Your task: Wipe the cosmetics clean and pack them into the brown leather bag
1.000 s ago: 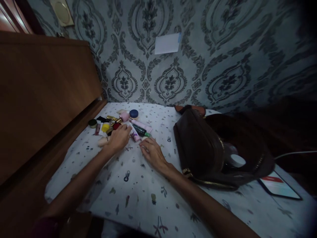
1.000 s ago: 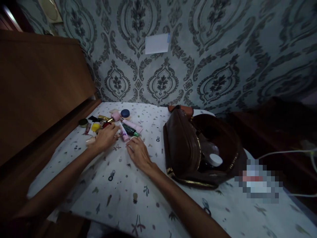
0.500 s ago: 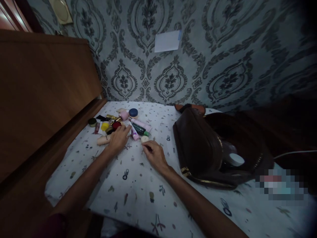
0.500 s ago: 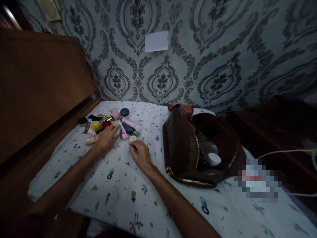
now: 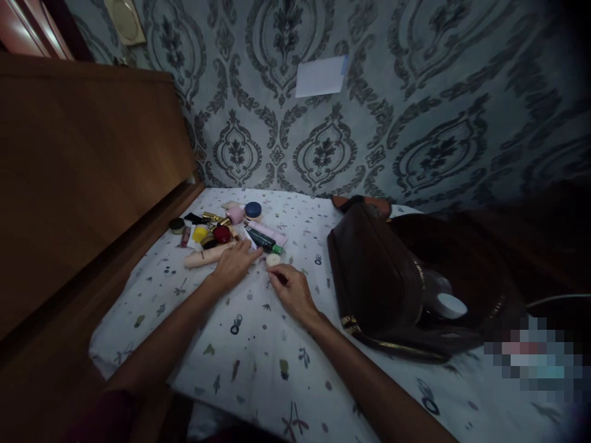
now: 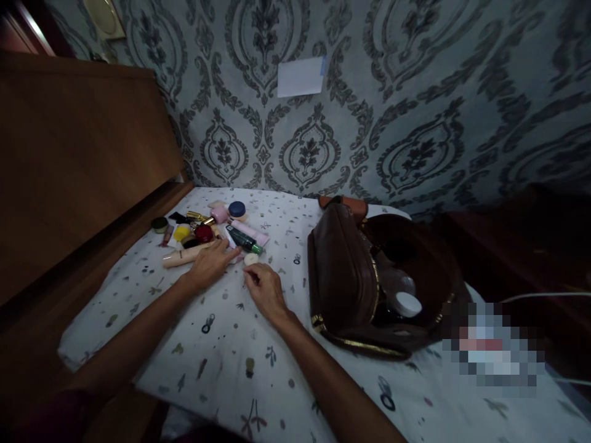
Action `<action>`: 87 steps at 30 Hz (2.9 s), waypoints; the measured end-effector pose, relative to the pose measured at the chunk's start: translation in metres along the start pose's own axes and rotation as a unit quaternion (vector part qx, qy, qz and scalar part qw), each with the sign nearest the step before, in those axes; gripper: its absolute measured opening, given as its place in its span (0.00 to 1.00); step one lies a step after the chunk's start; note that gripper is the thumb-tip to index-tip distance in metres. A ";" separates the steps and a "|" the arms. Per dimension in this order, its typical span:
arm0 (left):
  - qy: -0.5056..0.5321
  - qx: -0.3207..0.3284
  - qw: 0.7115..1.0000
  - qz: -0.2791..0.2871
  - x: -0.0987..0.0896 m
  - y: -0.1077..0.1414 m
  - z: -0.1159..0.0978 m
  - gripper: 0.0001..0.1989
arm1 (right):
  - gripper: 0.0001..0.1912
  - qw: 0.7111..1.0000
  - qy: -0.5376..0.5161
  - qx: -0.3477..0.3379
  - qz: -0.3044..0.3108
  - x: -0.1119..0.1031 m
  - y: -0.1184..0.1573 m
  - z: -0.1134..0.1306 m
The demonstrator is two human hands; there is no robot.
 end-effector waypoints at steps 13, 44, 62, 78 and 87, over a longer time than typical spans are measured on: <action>0.023 0.037 0.999 -0.018 -0.003 0.007 -0.012 0.14 | 0.10 1.000 -0.013 -0.002 0.005 0.000 0.000 0.000; 0.181 -0.284 0.939 -0.064 0.013 0.034 0.156 0.28 | 0.10 0.999 -0.011 0.029 0.043 0.000 0.000 0.000; 0.233 -0.253 0.934 -0.096 -0.006 0.041 0.163 0.22 | 0.10 0.998 -0.015 0.035 0.046 0.000 0.001 0.002; 0.063 -0.137 0.977 0.152 -0.016 0.075 0.082 0.18 | 0.09 0.998 -0.014 0.042 0.051 0.003 0.000 0.000; 0.097 -0.091 0.981 0.144 -0.021 0.085 0.083 0.20 | 0.08 0.999 0.011 0.035 0.004 0.001 0.000 0.005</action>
Point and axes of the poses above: each hand's wrist, its own y-axis away from the middle knuckle, its own x-axis out of the palm, z = x × y, the point moved 3 cm from there along -y, towards the middle knuckle, and after that the axes turned 12 degrees about z, right-handed, at the moved point
